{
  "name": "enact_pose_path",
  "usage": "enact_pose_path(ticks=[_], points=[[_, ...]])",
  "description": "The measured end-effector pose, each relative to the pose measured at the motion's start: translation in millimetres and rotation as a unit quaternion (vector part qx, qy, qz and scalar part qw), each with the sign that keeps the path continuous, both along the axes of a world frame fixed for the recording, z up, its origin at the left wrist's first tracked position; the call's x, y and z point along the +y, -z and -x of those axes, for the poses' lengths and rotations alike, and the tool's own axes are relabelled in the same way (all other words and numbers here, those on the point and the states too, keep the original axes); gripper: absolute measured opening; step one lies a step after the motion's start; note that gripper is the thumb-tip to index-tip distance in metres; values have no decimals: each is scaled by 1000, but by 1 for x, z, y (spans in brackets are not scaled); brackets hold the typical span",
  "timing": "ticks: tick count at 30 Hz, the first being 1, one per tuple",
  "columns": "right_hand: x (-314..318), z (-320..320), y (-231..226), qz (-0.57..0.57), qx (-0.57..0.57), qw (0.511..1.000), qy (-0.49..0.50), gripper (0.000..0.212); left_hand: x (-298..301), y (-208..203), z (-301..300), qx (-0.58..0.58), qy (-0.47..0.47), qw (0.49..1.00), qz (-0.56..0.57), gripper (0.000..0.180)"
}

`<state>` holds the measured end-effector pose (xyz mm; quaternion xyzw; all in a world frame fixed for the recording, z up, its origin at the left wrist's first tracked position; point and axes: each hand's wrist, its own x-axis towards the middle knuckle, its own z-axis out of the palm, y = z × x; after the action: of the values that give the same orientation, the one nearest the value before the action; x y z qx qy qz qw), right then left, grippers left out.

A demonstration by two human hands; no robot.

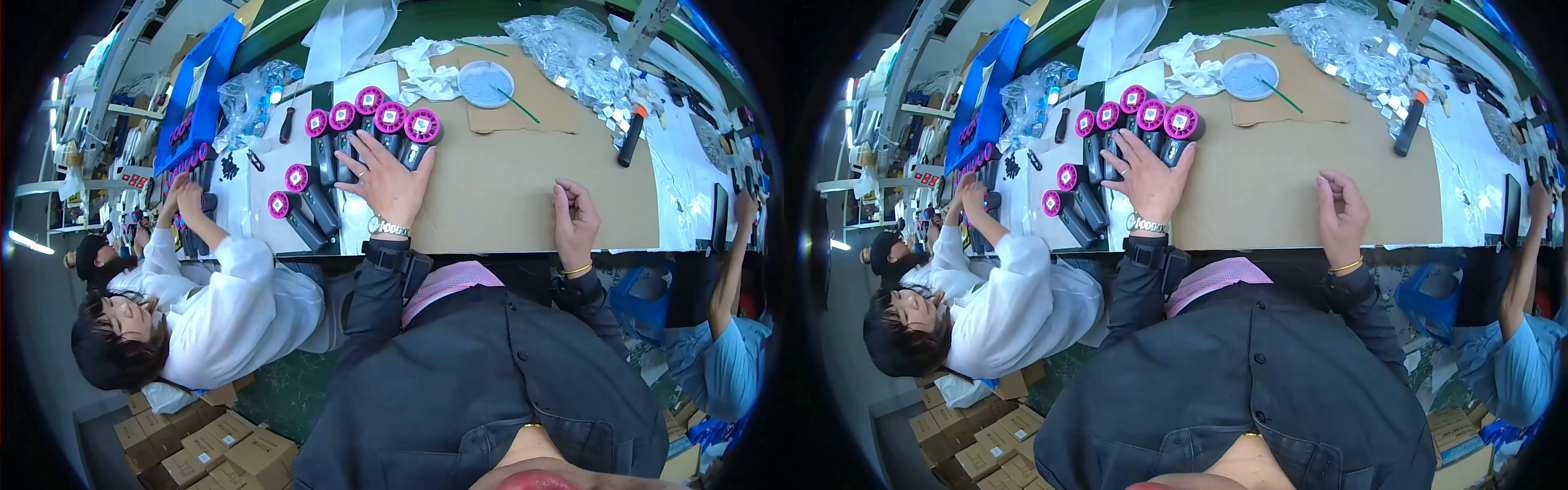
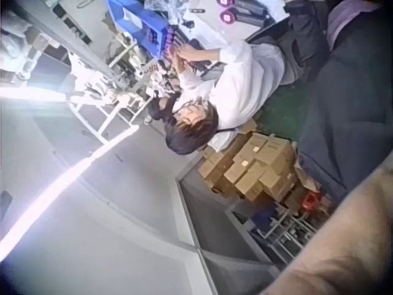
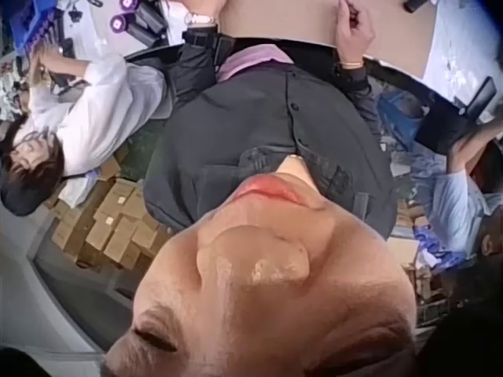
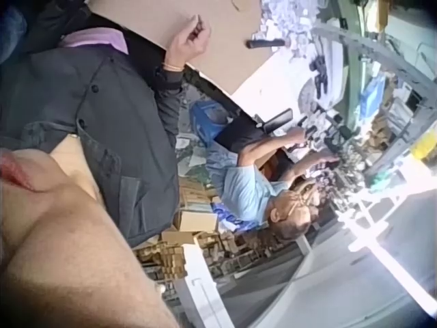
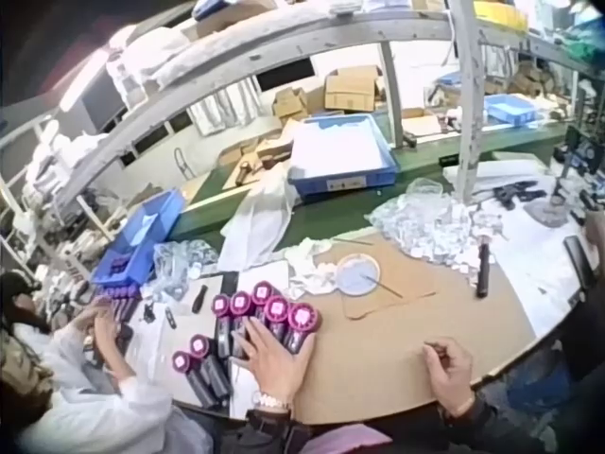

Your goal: The person applies a substance to a handheld fan with a stick, presses a square component onto it, and wipes the fan with a cloth.

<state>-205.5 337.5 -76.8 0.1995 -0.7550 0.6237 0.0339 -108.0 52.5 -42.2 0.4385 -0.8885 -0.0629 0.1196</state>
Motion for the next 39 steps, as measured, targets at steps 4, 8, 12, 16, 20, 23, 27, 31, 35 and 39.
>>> enact_pose_path(ticks=[4, 8, 12, 16, 20, 23, 27, 31, 35, 39], points=[[0, 1, -3, -2, 0, 1000, 16, 14, -13, -2, 8, 5, -9, 1000, -1, 128], [0, 0, -2, -6, 3, 1000, 2, 17, -32, 2, 16, 11, -21, 1000, 7, 129], [-1, 0, -2, -7, 0, 1000, 0, 16, -50, 4, 24, 20, -31, 999, 14, 128], [0, 2, 0, 4, 5, 1000, 7, 16, -57, -1, 31, 6, -41, 999, 11, 132], [-2, 0, 0, 21, 0, 1000, 7, 16, -52, -4, 27, 31, -22, 999, 10, 127], [-3, 1, 2, 33, 4, 999, 21, 13, -44, 1, 20, 186, 64, 972, 127, 88], [2, 1, -6, 20, 17, 999, 25, 10, -39, -30, 38, 173, 244, 935, 191, 33], [6, 3, -8, 16, 40, 999, 16, 10, -41, -47, 91, 205, 305, 898, 241, 16], [1, 1, -9, -2, 39, 999, 8, 14, -66, -24, 128, 128, 315, 901, 270, 14], [3, 0, -8, -9, 41, 999, 18, 15, -78, -29, 142, -18, 302, 906, 295, 12]])
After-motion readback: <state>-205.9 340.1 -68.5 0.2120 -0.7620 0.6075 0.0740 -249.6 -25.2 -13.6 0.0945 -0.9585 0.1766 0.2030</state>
